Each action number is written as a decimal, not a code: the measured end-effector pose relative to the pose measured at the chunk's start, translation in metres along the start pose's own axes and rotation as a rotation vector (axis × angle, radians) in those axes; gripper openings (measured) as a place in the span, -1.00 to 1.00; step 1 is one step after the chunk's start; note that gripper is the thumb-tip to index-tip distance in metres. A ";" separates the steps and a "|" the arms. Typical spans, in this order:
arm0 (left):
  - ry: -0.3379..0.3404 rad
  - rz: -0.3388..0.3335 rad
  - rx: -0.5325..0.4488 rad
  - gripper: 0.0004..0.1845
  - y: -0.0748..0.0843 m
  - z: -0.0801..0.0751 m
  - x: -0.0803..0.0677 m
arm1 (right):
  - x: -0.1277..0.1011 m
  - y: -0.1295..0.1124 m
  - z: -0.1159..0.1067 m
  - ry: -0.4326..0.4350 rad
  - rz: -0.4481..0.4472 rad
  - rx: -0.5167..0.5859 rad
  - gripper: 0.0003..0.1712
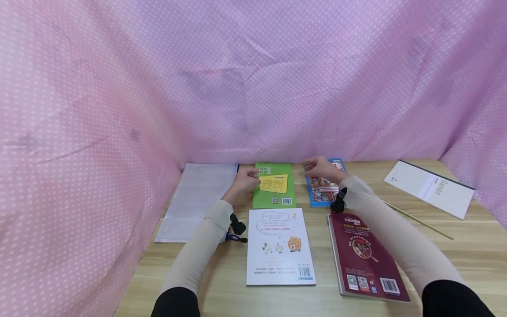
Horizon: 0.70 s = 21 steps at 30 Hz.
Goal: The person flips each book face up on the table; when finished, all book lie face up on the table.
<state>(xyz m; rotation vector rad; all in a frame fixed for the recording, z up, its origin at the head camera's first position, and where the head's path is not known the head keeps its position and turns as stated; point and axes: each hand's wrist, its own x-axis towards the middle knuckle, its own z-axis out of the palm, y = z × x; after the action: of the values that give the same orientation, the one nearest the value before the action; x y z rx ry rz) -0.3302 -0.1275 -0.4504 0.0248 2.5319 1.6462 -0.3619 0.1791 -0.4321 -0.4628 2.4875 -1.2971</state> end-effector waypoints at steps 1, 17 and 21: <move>0.009 0.004 0.007 -0.46 -0.001 -0.001 0.000 | 0.000 -0.002 0.002 -0.003 -0.005 -0.003 -0.35; -0.037 -0.060 0.010 -0.37 -0.015 -0.008 -0.006 | 0.005 -0.002 0.022 -0.058 -0.022 0.046 -0.35; -0.047 -0.069 -0.012 -0.35 -0.015 -0.008 -0.005 | 0.005 0.000 0.025 -0.057 -0.014 0.028 -0.34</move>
<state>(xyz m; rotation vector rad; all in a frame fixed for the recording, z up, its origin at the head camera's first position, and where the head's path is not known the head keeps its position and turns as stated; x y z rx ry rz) -0.3250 -0.1416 -0.4605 -0.0236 2.4595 1.6162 -0.3568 0.1586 -0.4460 -0.5037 2.4206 -1.3044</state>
